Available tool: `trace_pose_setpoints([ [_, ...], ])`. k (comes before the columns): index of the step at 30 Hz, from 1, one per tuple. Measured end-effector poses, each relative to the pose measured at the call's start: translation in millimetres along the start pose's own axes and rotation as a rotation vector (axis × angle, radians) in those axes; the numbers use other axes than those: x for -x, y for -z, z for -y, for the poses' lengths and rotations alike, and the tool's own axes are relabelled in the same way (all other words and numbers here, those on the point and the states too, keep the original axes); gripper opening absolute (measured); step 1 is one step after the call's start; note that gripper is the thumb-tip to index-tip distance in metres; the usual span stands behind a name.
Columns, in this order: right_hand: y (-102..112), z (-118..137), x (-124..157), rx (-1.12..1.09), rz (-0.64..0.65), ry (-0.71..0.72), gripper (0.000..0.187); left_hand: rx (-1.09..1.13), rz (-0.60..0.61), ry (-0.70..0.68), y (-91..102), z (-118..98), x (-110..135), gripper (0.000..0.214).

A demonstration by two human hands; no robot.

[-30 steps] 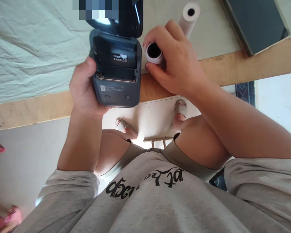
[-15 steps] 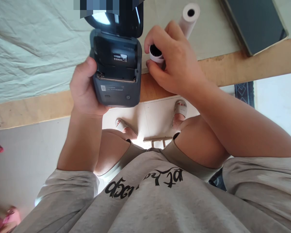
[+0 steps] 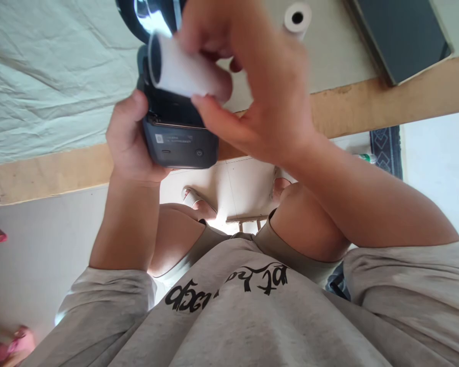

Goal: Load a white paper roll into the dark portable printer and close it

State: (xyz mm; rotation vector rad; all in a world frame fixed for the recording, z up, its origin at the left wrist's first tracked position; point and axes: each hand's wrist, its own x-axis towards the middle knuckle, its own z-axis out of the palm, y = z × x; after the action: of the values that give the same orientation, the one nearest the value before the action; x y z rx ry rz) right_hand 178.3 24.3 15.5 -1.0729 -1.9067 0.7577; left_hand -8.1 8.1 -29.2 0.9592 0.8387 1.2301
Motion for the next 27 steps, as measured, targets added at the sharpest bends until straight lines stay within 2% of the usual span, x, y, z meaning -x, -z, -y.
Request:
trace_pose_setpoints([
  [3, -7, 11, -1, 0.274, 0.023, 0.166, 0.017, -0.018, 0.007, -0.015, -1.1, 0, 1, 0.030],
  [5, -10, 13, -3, 0.375, 0.053, 0.253, 0.019, -0.002, 0.006, -0.032, -1.5, -1, 2, 0.031],
  [7, -12, 12, -5, 0.377, 0.050, 0.277, 0.019, 0.025, 0.005, -0.052, -2.0, -2, 3, 0.029],
  [11, -15, 8, -8, 0.322, 0.043, 0.275, 0.006, 0.023, 0.011, -0.030, -4.1, -8, 6, 0.026],
  [15, -18, 9, -4, 0.327, -0.029, 0.366, 0.010, 0.041, -0.021, -0.041, -6.0, -8, 7, 0.027],
  [17, -20, 11, 0, 0.329, -0.009, 0.395, 0.011, 0.057, -0.002, -0.081, -6.2, -6, 7, 0.033],
  [21, -22, 11, 7, 0.382, 0.109, 0.447, 0.007, 0.074, 0.039, -0.126, -3.4, -5, 6, 0.032],
  [23, -19, 10, 8, 0.338, 0.113, 0.470, 0.009, 0.055, 0.087, -0.132, 0.3, -6, 5, 0.047],
  [25, -14, 10, 7, 0.243, 0.040, 0.432, 0.011, 0.029, 0.123, -0.119, 4.2, -5, 4, 0.059],
  [27, -8, 9, 5, 0.026, -0.052, 0.185, 0.013, 0.025, 0.133, -0.109, 6.3, -5, 4, 0.063],
])
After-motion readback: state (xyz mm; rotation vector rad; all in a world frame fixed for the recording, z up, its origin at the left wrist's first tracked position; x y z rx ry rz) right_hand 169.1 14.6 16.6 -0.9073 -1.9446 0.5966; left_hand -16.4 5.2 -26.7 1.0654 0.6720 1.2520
